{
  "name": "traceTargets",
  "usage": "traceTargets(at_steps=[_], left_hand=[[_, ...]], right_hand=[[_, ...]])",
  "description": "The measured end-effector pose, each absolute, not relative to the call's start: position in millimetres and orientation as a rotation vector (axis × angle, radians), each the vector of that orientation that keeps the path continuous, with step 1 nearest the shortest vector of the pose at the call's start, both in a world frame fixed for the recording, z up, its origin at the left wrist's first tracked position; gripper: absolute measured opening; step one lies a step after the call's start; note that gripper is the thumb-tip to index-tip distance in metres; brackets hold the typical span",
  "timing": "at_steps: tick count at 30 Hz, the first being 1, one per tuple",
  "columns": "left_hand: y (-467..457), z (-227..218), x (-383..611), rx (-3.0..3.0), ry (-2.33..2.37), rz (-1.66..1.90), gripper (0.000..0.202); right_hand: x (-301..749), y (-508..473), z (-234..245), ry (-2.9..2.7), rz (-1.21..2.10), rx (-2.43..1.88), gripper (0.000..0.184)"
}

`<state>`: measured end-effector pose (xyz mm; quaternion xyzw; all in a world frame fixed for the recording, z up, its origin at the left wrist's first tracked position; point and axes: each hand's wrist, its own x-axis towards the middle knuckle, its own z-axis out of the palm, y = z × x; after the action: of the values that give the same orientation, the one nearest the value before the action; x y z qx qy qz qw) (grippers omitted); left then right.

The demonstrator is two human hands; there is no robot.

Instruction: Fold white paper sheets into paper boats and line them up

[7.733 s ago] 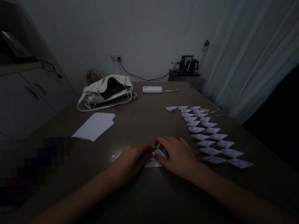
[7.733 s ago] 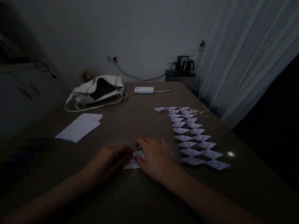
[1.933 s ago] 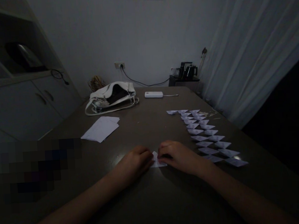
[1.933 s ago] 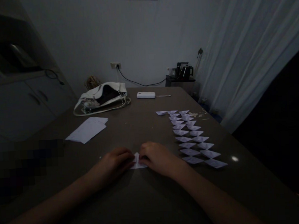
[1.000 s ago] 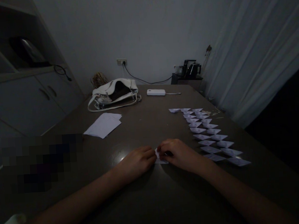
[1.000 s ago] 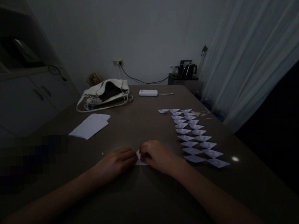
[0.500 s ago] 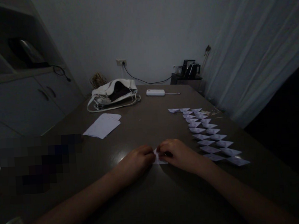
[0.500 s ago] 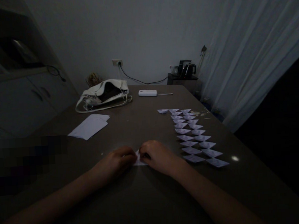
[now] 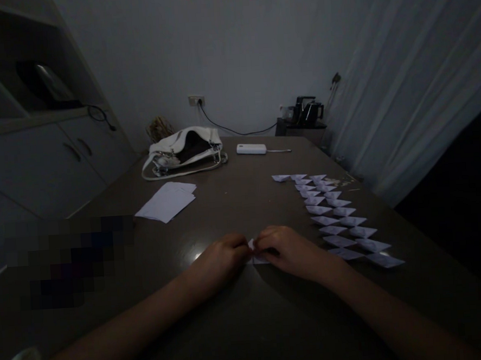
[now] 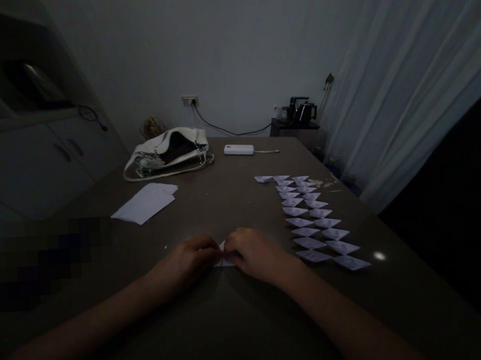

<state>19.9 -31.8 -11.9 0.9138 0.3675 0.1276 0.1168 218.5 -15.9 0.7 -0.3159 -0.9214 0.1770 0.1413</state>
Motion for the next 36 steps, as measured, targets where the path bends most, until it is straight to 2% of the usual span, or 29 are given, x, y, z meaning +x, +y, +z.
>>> traceTargets(at_steps=[11, 27, 36], left_hand=[[-10.0, -14.5, 19.1, 2.559, 1.030, 0.489, 0.017], [15.2, 2.5, 36.1, 2.724, 1.006, 0.326, 0.009], [15.2, -9.4, 40.0, 2.741, 1.018, 0.383, 0.006]], right_hand=[[214.0, -28.5, 10.6, -2.741, 0.354, -1.064, 0.015], [213.9, -27.4, 9.7, -2.699, 0.416, -1.058, 0.010], [213.4, -29.4, 11.9, -2.691, 0.414, -1.075, 0.012]])
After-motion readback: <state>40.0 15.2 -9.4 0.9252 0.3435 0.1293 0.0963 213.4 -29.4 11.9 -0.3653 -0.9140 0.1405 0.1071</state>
